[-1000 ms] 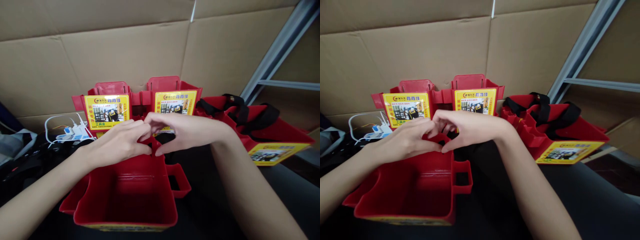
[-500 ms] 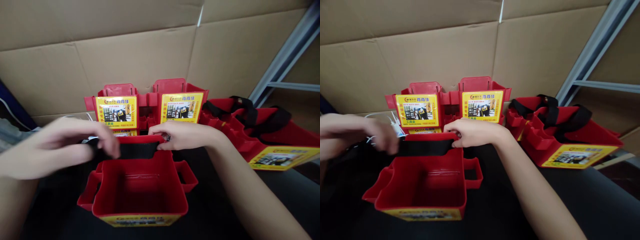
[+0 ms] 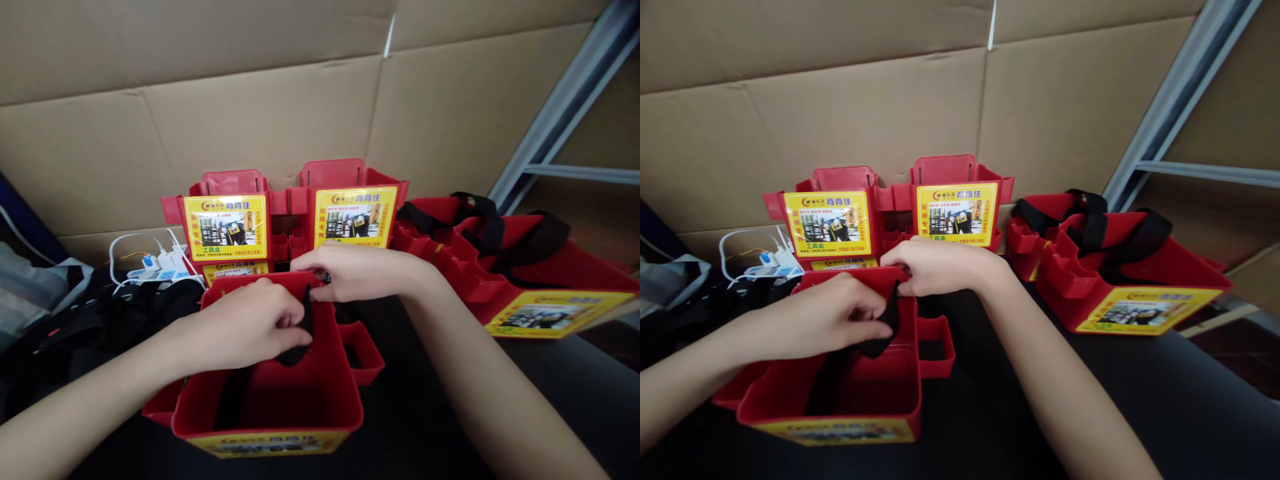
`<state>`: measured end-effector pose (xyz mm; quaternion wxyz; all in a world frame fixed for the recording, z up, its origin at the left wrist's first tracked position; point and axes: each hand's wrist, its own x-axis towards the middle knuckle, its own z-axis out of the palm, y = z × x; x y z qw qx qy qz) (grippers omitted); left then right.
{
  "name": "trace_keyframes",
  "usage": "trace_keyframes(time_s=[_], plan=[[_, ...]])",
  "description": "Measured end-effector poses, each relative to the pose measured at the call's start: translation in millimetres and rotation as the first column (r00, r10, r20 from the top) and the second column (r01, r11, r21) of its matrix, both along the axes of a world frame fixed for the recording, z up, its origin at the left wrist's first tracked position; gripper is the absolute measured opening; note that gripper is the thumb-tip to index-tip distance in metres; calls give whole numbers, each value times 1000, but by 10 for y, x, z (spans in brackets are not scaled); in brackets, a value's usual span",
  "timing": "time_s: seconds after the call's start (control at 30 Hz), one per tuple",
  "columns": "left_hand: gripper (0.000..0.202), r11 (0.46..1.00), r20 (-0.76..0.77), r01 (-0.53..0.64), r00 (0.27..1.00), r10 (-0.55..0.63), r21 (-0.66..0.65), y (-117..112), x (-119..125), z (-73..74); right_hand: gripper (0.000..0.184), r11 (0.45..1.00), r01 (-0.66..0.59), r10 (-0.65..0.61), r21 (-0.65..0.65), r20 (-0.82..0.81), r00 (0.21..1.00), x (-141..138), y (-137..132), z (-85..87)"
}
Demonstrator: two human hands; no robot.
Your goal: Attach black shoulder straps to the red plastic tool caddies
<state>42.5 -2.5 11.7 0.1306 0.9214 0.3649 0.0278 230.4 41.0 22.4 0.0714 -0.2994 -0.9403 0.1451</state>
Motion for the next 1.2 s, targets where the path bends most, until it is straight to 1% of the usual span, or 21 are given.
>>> trace_keyframes(time_s=[0.03,0.1,0.13,0.17,0.23,0.3,0.37,0.43,0.5,0.57,0.6,0.67,0.7,0.77,0.8,0.83,0.93,1.03,1.07,1.13,1.2], plan=[[35,984,7,112,994,-113,-136,-13,-67,44,4,1000,5,-5,-15,-1,1000,9,6,0],[34,857,10,344,929,-369,-384,-54,-253,155,5,998,29,-29,-54,4,1000,31,20,-4],[31,774,-7,423,875,-483,-471,-77,-362,214,8,996,44,-43,-72,8,999,41,29,-7],[26,750,-38,439,852,-523,-494,-96,-469,270,10,995,55,-54,-85,10,998,50,36,-11],[8,855,-115,323,910,-398,-406,-113,-634,354,13,994,60,-60,-95,9,998,61,46,-19],[16,958,-95,114,985,-143,-264,-98,-674,379,13,995,55,-54,-88,10,998,61,46,-25],[29,973,14,-44,999,48,-227,-63,-561,338,13,996,50,-49,-70,11,999,52,38,-26],[45,966,100,-133,982,158,-220,-31,-335,249,12,998,49,-49,-45,16,999,39,28,-21],[50,974,98,-208,971,217,-95,-18,-92,149,10,998,51,-50,-31,32,998,28,19,-14],[37,972,54,-217,976,213,92,-29,62,82,9,998,50,-49,-29,44,998,23,14,-7],[29,981,22,-153,988,152,118,-42,84,71,9,998,47,-46,-31,44,998,24,13,-5],[19,993,-61,112,992,-114,-31,-79,16,98,10,999,39,-38,-36,32,999,27,13,-6],[18,942,-84,281,950,-299,-181,-99,-61,131,10,999,34,-33,-40,25,999,28,14,-9],[14,770,-113,493,809,-577,-404,-139,-247,225,11,999,25,-24,-47,16,1000,29,19,-15],[11,724,-127,527,763,-634,-445,-156,-335,279,12,998,19,-18,-53,12,1000,31,26,-18],[9,716,-148,530,748,-647,-453,-171,-409,334,14,998,9,-9,-64,6,1000,36,37,-21],[13,829,-122,419,863,-490,-371,-199,-510,471,28,987,-42,38,-154,-30,999,91,108,-33],[23,963,105,259,962,-251,-69,-173,-420,483,39,947,-68,40,-313,-93,995,223,246,-57],[22,979,194,190,960,-200,69,-145,-355,446,40,929,-62,23,-365,-110,994,275,298,-67],[28,952,299,47,944,-142,303,-65,-196,317,40,888,-45,-19,-458,-134,991,367,390,-89],[44,927,213,18,971,-105,374,30,-40,159,39,857,-29,-58,-515,-151,987,422,438,-116]])
